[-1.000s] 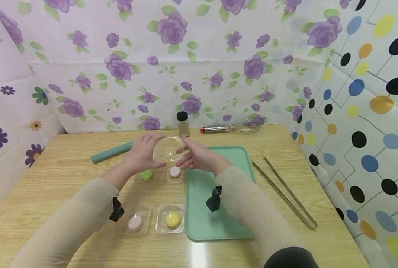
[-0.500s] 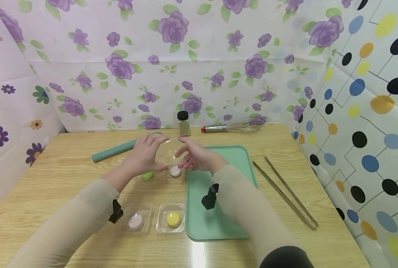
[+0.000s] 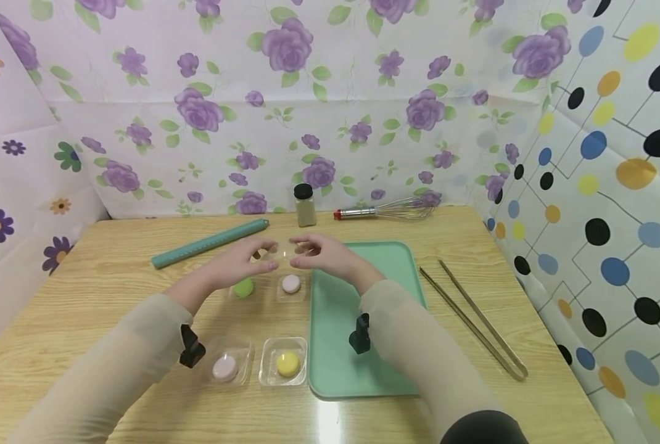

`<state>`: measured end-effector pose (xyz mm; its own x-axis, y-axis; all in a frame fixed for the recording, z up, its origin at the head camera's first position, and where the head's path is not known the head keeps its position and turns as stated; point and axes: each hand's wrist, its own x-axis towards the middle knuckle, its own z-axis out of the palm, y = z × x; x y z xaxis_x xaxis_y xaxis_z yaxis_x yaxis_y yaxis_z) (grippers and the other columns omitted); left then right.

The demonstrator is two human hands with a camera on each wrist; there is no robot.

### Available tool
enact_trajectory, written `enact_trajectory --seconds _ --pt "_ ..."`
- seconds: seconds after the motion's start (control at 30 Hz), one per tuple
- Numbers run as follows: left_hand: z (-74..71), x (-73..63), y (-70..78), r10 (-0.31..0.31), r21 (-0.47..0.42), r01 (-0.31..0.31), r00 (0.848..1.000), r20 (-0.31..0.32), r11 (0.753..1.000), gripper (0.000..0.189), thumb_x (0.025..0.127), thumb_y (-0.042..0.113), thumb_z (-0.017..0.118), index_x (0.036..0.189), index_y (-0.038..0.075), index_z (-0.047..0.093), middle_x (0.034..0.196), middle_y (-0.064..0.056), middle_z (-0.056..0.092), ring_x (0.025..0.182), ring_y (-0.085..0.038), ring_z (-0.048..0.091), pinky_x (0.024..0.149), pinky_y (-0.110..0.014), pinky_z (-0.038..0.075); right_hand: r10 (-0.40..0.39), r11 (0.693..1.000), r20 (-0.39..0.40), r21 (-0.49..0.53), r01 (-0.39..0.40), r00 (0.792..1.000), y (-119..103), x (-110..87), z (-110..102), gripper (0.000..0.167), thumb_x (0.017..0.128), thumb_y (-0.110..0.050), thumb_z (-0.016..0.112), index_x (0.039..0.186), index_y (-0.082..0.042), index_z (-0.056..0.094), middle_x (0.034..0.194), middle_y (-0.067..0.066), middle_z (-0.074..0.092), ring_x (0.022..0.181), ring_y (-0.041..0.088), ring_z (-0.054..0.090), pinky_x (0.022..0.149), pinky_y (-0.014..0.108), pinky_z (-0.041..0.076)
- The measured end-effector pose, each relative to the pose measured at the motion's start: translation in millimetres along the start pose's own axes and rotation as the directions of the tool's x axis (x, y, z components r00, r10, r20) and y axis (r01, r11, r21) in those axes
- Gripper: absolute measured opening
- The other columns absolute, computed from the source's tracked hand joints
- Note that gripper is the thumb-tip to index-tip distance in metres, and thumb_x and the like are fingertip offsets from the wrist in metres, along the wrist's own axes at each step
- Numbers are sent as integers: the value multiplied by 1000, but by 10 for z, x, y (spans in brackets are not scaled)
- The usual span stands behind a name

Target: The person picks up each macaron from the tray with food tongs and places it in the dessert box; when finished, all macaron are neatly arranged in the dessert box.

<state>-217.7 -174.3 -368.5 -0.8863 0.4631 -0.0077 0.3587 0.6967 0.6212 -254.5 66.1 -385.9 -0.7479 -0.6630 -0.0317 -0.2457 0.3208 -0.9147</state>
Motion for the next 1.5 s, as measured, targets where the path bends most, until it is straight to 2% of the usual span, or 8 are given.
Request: enact_trajectory --seconds 0.23,0.33,0.47,0.6,0.83,0.97,1.2,1.5 --pt "35 20 -27 -26 -18 26 1000 2 1000 80 77 55 67 136 6 45 133 -8 51 115 -30 50 95 -48 42 -52 986 -6 -160 50 999 36 -18 0 67 80 -37 72 139 -20 45 134 -4 49 106 18 53 88 40 45" --pt "62 29 -47 -35 30 35 999 5 999 81 75 54 70 136 6 45 134 -8 50 120 -30 47 98 -49 39 -51 953 11 -300 52 999 29 -20 33 72 78 -42 73 140 -20 43 136 -6 46 108 16 51 86 37 45" --pt "94 35 -71 -42 100 41 999 2 994 79 74 48 73 135 4 46 134 -10 51 124 -29 43 103 -48 34 -43 908 30 -415 52 999 4 -8 95 75 76 -42 74 140 -18 42 137 -1 45 107 17 52 84 35 46" --pt "123 28 -84 -53 138 52 999 1 989 80 72 49 75 134 5 48 133 -10 51 125 -30 42 104 -49 31 -28 901 42 -432 43 999 16 -3 125 76 76 -41 75 140 -18 41 138 0 44 108 19 52 87 35 46" --pt "159 15 -99 -23 211 13 999 43 977 83 70 49 76 136 7 46 136 -9 49 127 -31 39 107 -52 23 -19 889 48 -456 38 999 98 1 137 78 73 -43 77 138 -17 43 137 0 44 112 17 50 92 32 43" --pt "189 9 -113 -31 231 12 996 81 973 83 71 44 78 137 8 45 138 -9 47 127 -31 38 107 -51 24 -41 860 63 -505 67 997 153 12 164 78 72 -40 79 137 -15 44 137 2 46 122 20 43 100 37 37" --pt "247 12 -140 -57 312 16 991 124 950 84 72 42 77 140 9 42 141 -9 44 131 -35 32 109 -55 15 -19 812 76 -580 60 997 234 39 238 76 72 -40 79 136 -16 44 138 8 44 126 27 37 103 45 33" --pt "290 12 -142 -54 349 8 991 123 937 77 72 39 78 135 8 47 135 -10 50 126 -36 37 107 -55 20 9 797 64 -603 31 998 273 62 281 76 71 -37 80 135 -16 45 139 10 42 126 29 37 103 45 33"
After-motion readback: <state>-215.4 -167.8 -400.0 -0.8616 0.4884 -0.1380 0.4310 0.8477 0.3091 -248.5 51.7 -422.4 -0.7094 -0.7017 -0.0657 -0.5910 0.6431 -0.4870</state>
